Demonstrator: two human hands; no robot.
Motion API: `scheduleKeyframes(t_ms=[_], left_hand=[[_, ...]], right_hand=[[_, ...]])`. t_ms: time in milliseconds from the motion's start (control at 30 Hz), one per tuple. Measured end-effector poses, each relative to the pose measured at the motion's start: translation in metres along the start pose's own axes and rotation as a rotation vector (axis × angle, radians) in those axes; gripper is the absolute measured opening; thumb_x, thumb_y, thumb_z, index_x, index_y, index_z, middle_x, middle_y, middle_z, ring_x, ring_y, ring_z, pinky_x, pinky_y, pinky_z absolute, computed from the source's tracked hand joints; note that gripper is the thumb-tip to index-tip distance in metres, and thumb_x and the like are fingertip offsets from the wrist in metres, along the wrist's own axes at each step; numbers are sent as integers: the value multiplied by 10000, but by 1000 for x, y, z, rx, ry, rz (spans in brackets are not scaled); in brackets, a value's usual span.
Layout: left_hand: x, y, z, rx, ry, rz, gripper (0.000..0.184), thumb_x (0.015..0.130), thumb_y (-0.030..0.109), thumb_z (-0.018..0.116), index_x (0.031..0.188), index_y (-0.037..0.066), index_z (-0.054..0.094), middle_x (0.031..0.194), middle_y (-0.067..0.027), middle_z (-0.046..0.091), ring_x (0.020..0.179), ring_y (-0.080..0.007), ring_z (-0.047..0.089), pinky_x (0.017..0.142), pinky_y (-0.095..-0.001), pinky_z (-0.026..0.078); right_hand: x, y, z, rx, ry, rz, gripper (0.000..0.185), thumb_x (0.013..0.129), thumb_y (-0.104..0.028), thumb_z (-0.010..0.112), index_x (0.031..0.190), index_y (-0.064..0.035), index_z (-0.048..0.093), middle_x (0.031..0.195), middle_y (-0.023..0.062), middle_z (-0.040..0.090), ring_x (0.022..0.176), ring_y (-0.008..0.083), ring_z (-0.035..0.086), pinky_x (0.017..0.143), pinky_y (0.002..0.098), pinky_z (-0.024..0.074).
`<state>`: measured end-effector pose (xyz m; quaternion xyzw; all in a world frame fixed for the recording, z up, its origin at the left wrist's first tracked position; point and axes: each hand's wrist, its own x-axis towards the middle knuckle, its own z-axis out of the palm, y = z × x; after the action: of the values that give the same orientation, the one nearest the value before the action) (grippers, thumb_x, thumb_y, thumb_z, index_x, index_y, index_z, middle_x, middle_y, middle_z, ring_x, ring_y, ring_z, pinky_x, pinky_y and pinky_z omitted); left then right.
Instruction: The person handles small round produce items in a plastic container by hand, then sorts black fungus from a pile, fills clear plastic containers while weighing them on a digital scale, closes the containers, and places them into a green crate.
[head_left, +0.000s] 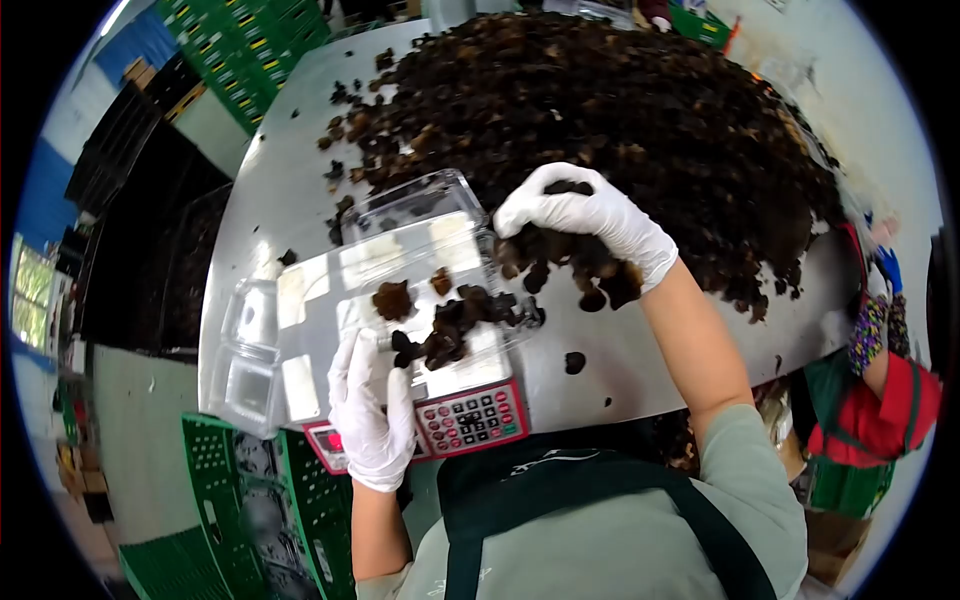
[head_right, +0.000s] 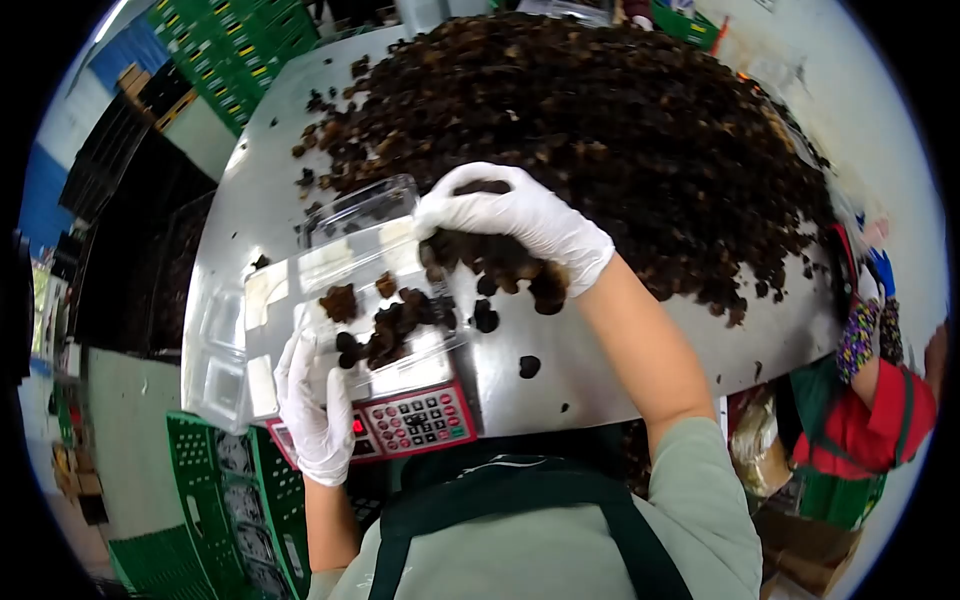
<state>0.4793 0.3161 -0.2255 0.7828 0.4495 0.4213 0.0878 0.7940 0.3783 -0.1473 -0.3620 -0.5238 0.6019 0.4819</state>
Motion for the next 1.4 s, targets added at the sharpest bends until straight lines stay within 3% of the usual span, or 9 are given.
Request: scheduleKeyframes(t_ms=[167, 333, 500, 567, 767, 833, 1067, 1167, 1400], left_hand=[[-1, -10, 3, -115, 59, -87, 615, 858, 19, 697, 1437, 16, 490, 1382, -248, 533, 1229, -378, 573, 1028, -422, 471], [-5, -10, 1, -139, 30, -90, 664, 848, 16, 705, 1461, 14, 451, 1381, -245, 527, 1227, -366, 568, 1025, -408, 468], [-15, -18, -2, -224, -54, -153, 690, 875, -65, 636, 1505, -21, 358, 1444, -190, 474, 1334, -280, 496, 1133, -393, 381], [-16, -24, -4, -204, -61, -108, 695, 874, -72, 630, 1509, -22, 352, 1441, -187, 477, 1339, -275, 494, 1134, -392, 382], [-13, -29, -15, -130, 28, -130, 663, 873, -52, 640, 1488, -11, 396, 1474, -186, 477, 1371, -310, 464, 1176, -430, 331], [-8, -33, -17, -74, 59, -113, 652, 854, -15, 688, 1452, -40, 429, 1454, -233, 504, 1325, -344, 501, 1141, -429, 360], [26, -35, -46, 84, 198, -42, 544, 894, -5, 669, 1407, -28, 490, 1419, -175, 539, 1282, -320, 530, 1118, -423, 371], [46, -18, -57, 104, 227, 13, 541, 868, -24, 702, 1382, -4, 534, 1298, -159, 602, 1236, -274, 578, 1058, -376, 449], [82, 17, -21, 99, -413, 226, 784, 712, 247, 859, 1422, 110, 556, 1435, -184, 529, 1344, -390, 475, 1133, -458, 369]], right_hand=[[54, 21, 72, -407, -515, -114, 365, 854, -136, 782, 1205, -79, 698, 1217, 103, 696, 1087, 182, 671, 949, 319, 534], [50, 22, 93, -1297, -661, -292, 832, 743, -444, 806, 1462, -171, 487, 1527, 68, 460, 1128, 337, 636, 934, 422, 543], [21, 4, 39, -1000, -143, -537, 702, 778, -331, 819, 1406, -153, 562, 1460, 102, 534, 1225, 291, 602, 1013, 385, 509], [-12, -6, 10, -799, 217, -160, 661, 801, -312, 810, 1401, -157, 579, 1450, 95, 548, 1301, 296, 543, 1078, 408, 457], [-116, 83, -129, -1734, 918, 296, 744, 849, -474, 732, 1500, -220, 475, 1577, 188, 369, 1412, 409, 383, 1159, 465, 341], [-150, 121, -154, -1638, 959, 438, 740, 870, -472, 712, 1521, -237, 448, 1583, 202, 350, 1400, 433, 388, 1152, 472, 347], [-171, 154, -174, -1391, 981, 22, 327, 997, -190, 646, 1318, -131, 664, 1199, 71, 628, 1119, 217, 595, 1016, 313, 450], [-167, 143, -170, -1164, 1025, -95, 314, 1013, -191, 629, 1301, -74, 670, 1255, 43, 678, 1158, 164, 608, 1038, 293, 450], [-153, 99, -139, -1006, 908, 155, 350, 1010, -329, 605, 1258, -102, 701, 1251, 93, 710, 1151, 172, 667, 1003, 288, 479]])
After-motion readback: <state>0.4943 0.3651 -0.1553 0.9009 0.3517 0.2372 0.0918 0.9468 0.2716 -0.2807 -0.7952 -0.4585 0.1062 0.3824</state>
